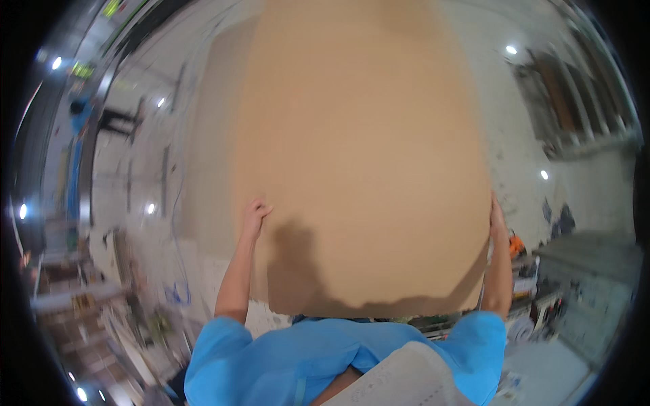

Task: The person aligns two large cardboard sheets on a workbench and secures them together using a handheld tape dispenser. The person smooths the tape and edges to ensure the sheets are joined.

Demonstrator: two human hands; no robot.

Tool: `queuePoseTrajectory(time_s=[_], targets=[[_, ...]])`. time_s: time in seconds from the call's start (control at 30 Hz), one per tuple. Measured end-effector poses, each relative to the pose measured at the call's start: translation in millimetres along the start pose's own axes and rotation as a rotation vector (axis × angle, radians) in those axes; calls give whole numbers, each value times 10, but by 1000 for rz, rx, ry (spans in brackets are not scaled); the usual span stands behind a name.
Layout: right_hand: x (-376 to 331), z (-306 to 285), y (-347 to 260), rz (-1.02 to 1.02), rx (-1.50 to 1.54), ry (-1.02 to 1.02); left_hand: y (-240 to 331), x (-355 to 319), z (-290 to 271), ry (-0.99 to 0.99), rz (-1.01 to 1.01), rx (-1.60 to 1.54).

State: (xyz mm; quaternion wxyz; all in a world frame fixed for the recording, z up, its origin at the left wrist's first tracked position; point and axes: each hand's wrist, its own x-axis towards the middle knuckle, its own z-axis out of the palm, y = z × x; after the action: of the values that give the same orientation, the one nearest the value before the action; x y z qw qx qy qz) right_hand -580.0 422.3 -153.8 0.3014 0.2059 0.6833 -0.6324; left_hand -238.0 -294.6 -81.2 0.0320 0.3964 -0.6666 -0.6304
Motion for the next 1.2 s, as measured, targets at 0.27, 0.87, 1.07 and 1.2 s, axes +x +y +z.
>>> queuePoseTrajectory(time_s=[0.27,0.87,1.07,1.2], targets=[[0,-134,-744,-88,303,250,11,-67,12,59,217,103],[-556,2745,-570,-869,-1385,408,160,-105,-41,-5,213,283],[-994,4036,-446,-930,-1394,43,198,-79,72,189,350,370],[-1192,4603,-265,-1016,-1402,-109,445,220,291,496,282,511]])
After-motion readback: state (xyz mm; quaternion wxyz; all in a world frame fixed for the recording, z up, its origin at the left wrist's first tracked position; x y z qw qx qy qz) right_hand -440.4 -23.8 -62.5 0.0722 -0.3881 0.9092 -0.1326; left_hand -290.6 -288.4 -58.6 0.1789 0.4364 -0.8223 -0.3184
